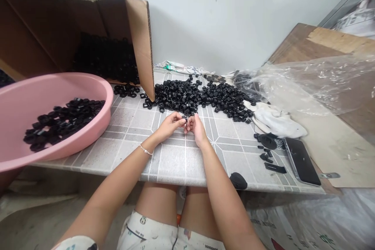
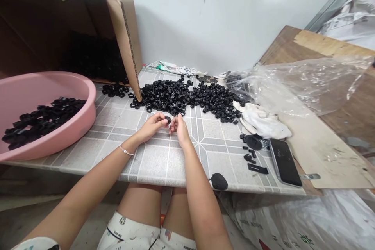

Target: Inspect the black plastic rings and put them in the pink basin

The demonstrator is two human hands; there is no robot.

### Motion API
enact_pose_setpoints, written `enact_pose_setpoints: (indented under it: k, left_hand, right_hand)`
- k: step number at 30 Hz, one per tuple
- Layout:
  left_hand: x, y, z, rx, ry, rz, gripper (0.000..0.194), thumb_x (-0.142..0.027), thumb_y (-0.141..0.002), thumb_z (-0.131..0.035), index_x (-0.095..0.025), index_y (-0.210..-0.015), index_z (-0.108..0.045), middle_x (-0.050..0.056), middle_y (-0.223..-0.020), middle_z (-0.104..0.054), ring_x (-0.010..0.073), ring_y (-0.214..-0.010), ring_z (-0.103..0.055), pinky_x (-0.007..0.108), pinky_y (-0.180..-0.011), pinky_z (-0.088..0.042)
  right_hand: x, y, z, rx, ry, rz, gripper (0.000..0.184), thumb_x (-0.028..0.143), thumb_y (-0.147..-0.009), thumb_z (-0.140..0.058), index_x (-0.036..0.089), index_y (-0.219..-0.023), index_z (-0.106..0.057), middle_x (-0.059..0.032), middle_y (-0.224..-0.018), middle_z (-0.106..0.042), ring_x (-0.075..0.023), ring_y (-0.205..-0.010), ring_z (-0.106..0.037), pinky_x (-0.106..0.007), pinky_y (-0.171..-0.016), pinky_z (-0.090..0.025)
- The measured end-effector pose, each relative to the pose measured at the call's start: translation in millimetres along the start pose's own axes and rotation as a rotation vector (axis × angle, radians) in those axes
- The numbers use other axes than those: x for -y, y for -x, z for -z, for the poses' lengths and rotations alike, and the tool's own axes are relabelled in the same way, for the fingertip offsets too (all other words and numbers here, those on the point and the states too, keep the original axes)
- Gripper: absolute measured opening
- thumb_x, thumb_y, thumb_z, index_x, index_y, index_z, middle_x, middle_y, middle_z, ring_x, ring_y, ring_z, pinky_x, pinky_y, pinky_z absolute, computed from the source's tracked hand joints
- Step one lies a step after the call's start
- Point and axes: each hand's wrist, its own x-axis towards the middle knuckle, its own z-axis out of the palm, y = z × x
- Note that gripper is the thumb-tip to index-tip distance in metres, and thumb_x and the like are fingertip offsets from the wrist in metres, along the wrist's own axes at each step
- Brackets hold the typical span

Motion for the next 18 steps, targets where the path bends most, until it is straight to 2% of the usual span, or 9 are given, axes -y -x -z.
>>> enact_pose_setpoints:
  k: [3, 5, 6, 10, 13, 15, 18]
  left_hand:
    - [-13, 0, 9.7, -0.068, 0.228, 0.034, 0.038, -0.049, -0.075, -0.07, -0.017, -0.078, -0.05, -0.002, -0.069, -0.057, 0.0101, -0.066, -0.059, 0.027, -0.072, -0.05]
    - [-29, 3, 25.7, -0.13, 0.386, -0.018, 0.033, -0.049, -0.082, -0.063, -0.018, -0.084, -0.055, 0.0, -0.07, -0.059, 0.0109, -0.068, -0.06, 0.027, -0.072, -0.051]
    - [-38, 5, 36.5, -0.187, 0.449, -0.092, 0.032, -0.05, -0.086, -0.059, -0.018, -0.087, -0.058, 0.002, -0.073, -0.061, 0.0117, -0.073, -0.062, 0.027, -0.073, -0.052]
    - [-65, 17, 83.9, -0.544, 0.583, -0.543, 0.027, -0.047, -0.093, -0.048, -0.024, -0.097, -0.063, 0.004, -0.093, -0.069, 0.0129, -0.099, -0.063, 0.023, -0.082, -0.051]
    - [-72, 24, 105.1, -0.68, 0.601, -0.721, 0.022, -0.038, -0.096, -0.045, -0.029, -0.099, -0.064, 0.001, -0.102, -0.07, 0.0103, -0.111, -0.06, 0.02, -0.087, -0.05]
    - [-73, 26, 110.0, -0.73, 0.6, -0.733, 0.024, -0.033, -0.098, -0.041, -0.031, -0.099, -0.065, -0.001, -0.104, -0.071, 0.0092, -0.112, -0.06, 0.02, -0.089, -0.049]
    - [-73, 22, 110.6, -0.752, 0.621, -0.669, 0.029, -0.029, -0.1, -0.036, -0.028, -0.095, -0.065, 0.0, -0.101, -0.071, 0.0086, -0.107, -0.062, 0.02, -0.086, -0.049]
  right_hand:
    - [0, 0, 1, -0.033, 0.006, -0.008, 0.064, 0.082, -0.074, -0.037, 0.02, -0.061, -0.049, 0.0048, -0.045, -0.044, -0.0114, -0.042, -0.05, -0.025, -0.049, -0.042]
    - [0, 0, 0, -0.033, 0.009, -0.014, 0.064, 0.082, -0.072, -0.04, 0.02, -0.062, -0.05, 0.0051, -0.044, -0.045, -0.0115, -0.042, -0.051, -0.025, -0.049, -0.042]
    - [0, 0, -1, -0.029, 0.01, -0.016, 0.064, 0.082, -0.071, -0.042, 0.02, -0.062, -0.051, 0.0052, -0.044, -0.045, -0.0115, -0.042, -0.051, -0.025, -0.049, -0.042]
    - [-1, 0, 0, 0.012, 0.014, -0.019, 0.062, 0.081, -0.071, -0.045, 0.02, -0.062, -0.051, 0.0051, -0.046, -0.046, -0.0107, -0.044, -0.051, -0.025, -0.052, -0.045]
    - [-2, 1, 1, 0.029, 0.006, -0.017, 0.061, 0.079, -0.073, -0.045, 0.019, -0.063, -0.051, 0.0049, -0.048, -0.047, -0.0104, -0.045, -0.05, -0.025, -0.052, -0.045]
    - [-3, 1, 1, 0.033, -0.004, -0.014, 0.059, 0.077, -0.075, -0.045, 0.019, -0.064, -0.051, 0.0047, -0.049, -0.048, -0.0106, -0.045, -0.051, -0.025, -0.053, -0.045]
    - [-4, 1, 2, 0.042, -0.005, -0.005, 0.058, 0.075, -0.078, -0.042, 0.019, -0.065, -0.052, 0.0039, -0.05, -0.048, -0.0116, -0.047, -0.053, -0.026, -0.054, -0.046]
